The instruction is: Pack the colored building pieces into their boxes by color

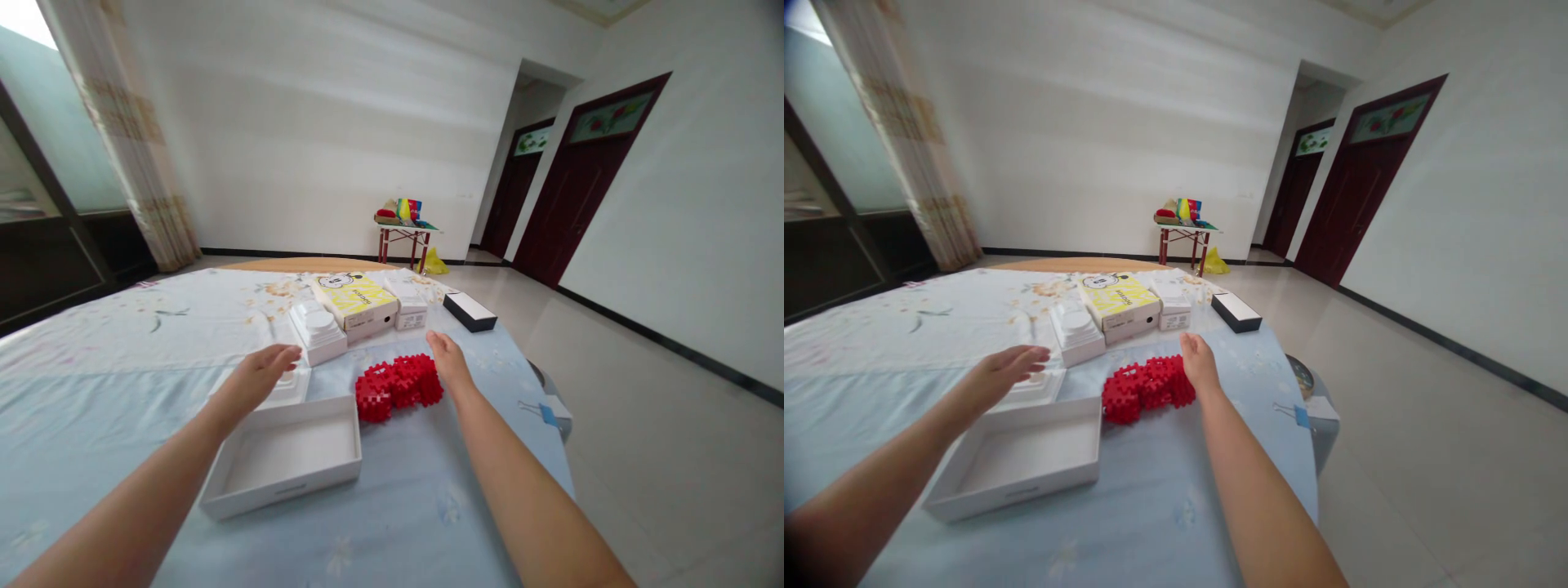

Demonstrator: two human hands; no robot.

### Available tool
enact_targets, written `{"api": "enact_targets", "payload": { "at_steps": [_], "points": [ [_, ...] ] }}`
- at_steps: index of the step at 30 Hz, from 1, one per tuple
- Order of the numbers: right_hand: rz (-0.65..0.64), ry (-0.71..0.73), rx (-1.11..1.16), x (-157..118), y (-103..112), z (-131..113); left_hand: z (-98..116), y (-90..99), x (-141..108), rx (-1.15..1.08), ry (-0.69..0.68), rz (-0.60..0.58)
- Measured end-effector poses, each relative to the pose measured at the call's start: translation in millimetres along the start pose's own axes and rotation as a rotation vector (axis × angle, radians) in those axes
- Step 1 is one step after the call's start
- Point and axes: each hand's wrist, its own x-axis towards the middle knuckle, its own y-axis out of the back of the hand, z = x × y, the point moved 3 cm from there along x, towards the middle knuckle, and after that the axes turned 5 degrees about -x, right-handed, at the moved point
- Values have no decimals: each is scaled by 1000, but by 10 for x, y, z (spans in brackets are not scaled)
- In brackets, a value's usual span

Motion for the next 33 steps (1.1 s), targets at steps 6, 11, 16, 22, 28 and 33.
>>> {"api": "enact_targets", "payload": {
  "at_steps": [6, 11, 16, 22, 28, 33],
  "points": [
    [-83, -176, 121, -58, -121, 252, -528, 350, -424, -125, 103, -11],
    [-150, -206, 218, -134, -136, 265, -663, 343, -513, 46, 51, 6],
    [-170, -167, 231, -208, -160, 212, -739, 338, -528, 66, 64, 39],
    [-32, -148, 96, 22, -5, 292, -682, 333, -603, 24, 109, 46],
    [120, -133, -76, 439, 346, 497, -658, 266, -644, -73, 227, 21],
    [-12, 32, -98, 420, 105, 105, -781, 268, -623, -70, 210, 47]
  ]
}}
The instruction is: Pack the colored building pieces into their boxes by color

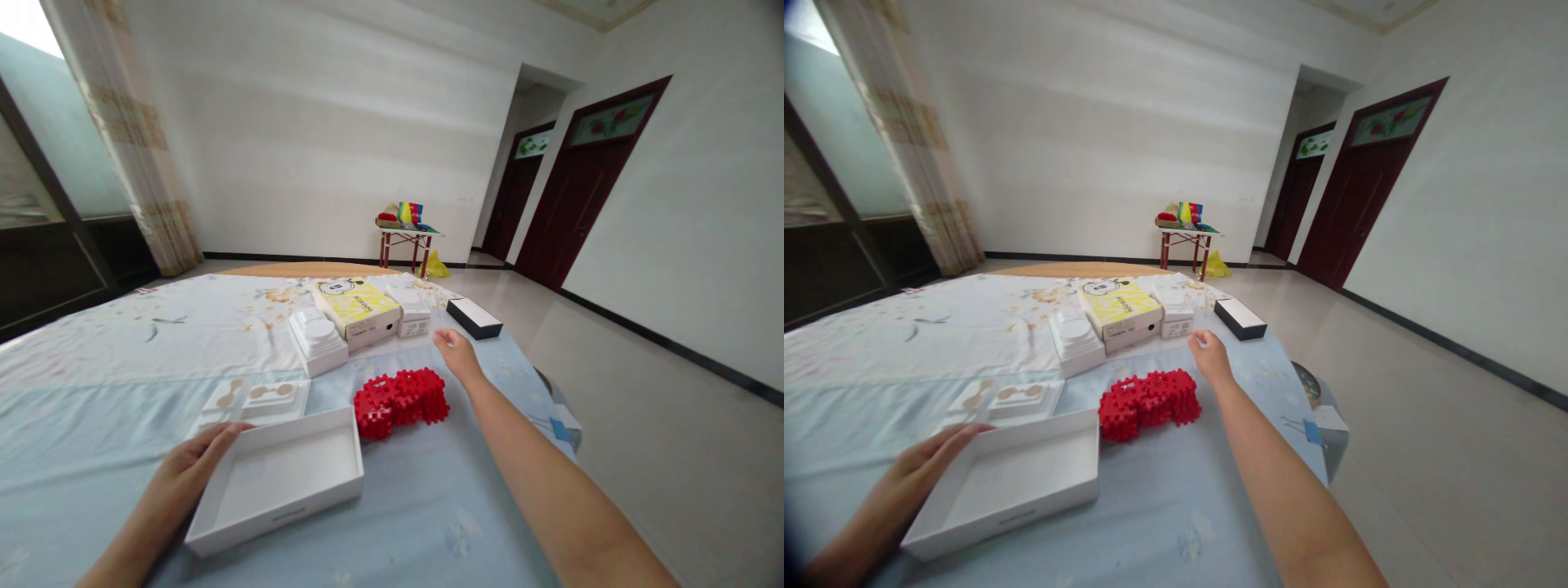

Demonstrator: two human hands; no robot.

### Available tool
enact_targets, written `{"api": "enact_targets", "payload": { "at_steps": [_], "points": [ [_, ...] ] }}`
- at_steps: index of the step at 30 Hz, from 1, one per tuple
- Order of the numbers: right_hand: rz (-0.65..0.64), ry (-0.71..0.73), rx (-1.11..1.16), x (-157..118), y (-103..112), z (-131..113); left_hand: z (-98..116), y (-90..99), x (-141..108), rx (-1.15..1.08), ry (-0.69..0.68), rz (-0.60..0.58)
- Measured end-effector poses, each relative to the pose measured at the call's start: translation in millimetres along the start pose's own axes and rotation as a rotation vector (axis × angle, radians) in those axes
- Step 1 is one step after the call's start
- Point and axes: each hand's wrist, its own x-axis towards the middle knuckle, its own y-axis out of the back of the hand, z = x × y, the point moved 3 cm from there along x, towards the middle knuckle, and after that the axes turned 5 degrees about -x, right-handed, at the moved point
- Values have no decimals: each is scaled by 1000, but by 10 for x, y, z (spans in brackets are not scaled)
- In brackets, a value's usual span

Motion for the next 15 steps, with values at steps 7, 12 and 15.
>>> {"api": "enact_targets", "payload": {
  "at_steps": [7, 12, 15],
  "points": [
    [-175, 356, -66, -230, -309, -919, 63, -25, -33, -73, -10, -6],
    [-159, 204, -92, -174, -335, -613, 45, -11, -8, -80, -76, -47],
    [-67, 39, -163, -42, -204, -177, 29, -8, 4, -77, -76, -83]
  ]
}}
